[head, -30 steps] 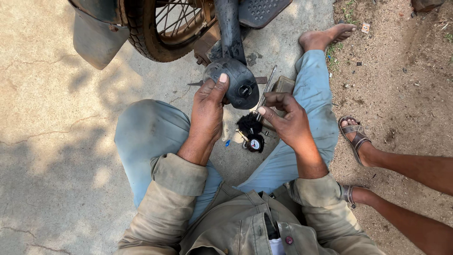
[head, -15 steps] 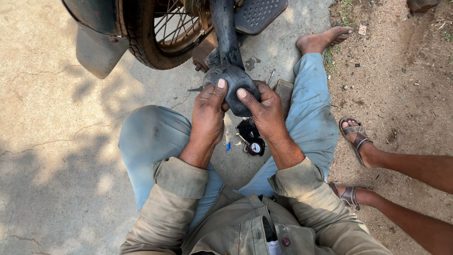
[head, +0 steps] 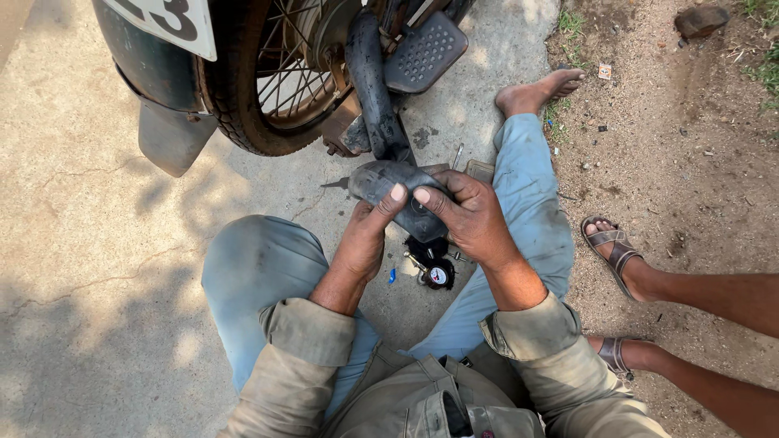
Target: The person is repairing a motorcycle tire. They apply glue to a patch, place it on the inner tube, and then use a hammer to secure the tire bead onto the rim.
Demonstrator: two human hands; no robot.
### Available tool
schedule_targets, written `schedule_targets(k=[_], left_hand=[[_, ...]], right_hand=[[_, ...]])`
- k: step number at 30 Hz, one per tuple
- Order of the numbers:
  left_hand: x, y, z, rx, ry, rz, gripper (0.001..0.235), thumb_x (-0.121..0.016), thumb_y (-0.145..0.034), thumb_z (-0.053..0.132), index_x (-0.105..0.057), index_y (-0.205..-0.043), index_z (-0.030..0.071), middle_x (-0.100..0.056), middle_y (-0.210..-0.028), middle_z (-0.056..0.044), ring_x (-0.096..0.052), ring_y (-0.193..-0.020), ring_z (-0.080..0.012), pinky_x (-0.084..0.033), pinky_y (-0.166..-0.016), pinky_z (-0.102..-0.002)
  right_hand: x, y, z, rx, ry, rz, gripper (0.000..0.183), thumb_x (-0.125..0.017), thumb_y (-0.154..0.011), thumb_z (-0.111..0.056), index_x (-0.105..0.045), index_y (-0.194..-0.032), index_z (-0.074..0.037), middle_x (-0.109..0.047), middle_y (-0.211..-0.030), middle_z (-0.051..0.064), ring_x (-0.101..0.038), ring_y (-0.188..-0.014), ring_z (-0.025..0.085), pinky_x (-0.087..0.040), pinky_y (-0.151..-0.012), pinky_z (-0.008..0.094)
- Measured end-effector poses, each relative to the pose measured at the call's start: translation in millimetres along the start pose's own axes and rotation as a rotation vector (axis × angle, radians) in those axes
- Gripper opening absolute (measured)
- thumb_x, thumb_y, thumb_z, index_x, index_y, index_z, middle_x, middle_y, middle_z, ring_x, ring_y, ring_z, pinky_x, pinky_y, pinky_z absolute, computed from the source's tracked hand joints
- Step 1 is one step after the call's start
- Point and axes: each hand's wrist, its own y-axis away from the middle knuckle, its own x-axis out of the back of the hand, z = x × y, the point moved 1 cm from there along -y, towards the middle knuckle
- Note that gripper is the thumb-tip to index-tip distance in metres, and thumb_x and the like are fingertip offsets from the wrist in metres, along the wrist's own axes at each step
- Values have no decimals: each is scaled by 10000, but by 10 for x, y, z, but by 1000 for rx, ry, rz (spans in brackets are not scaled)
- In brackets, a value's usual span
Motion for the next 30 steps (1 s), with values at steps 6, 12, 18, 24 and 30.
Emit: schedule_targets(k=[6,12,18,24,30], left_hand=[[-213,82,279,-303,-211,-47,726,-752,-942,159,-384,-1555,34,-491,-1534,-140,-483,-1410,-234,-378,-1195,-383],[-380,86,524,-588,-689,-59,609,-727,-1001,58,-464,-1544,-28,-282,-1724,-189,-241,-1623,-312,-267,-1309,-417],[-507,-314,968,-809,-815,-60,608,-788,-1022,119,-498,-1534,-31,-325,-1699,-204,-291,-1609,-309,-322,-1319,-412],[-713,-1150,1360,-590,-749,108,332,-824,-913,307,-757,-1078,27,-790,-942,-68,-753,-852,-172,-595,-789,-286],[-852,-1905,1562,-1000,-659,204,431,-787,-924,471,-776,-904,41,-771,-769,-26,-741,-665,-122,-570,-621,-316]], right_hand=[[320,-44,266,-142,59,-149,270,-723,-980,-256,-736,-1073,-3,-730,-914,-13,-646,-839,45,-539,-728,226],[411,-46,349,-60,53,-125,261,-734,-967,-256,-719,-1059,-13,-723,-909,-19,-643,-850,42,-544,-740,220],[502,-425,-208,64,189,74,287,-751,-1000,-280,-704,-954,0,-675,-791,-23,-572,-731,37,-471,-637,234],[637,-1223,-939,395,735,288,351,-807,-993,-343,-752,-886,-13,-683,-664,50,-603,-587,103,-473,-628,302],[849,-2088,-1362,739,847,293,300,-817,-991,-322,-781,-972,-25,-736,-781,84,-711,-666,177,-538,-582,361]])
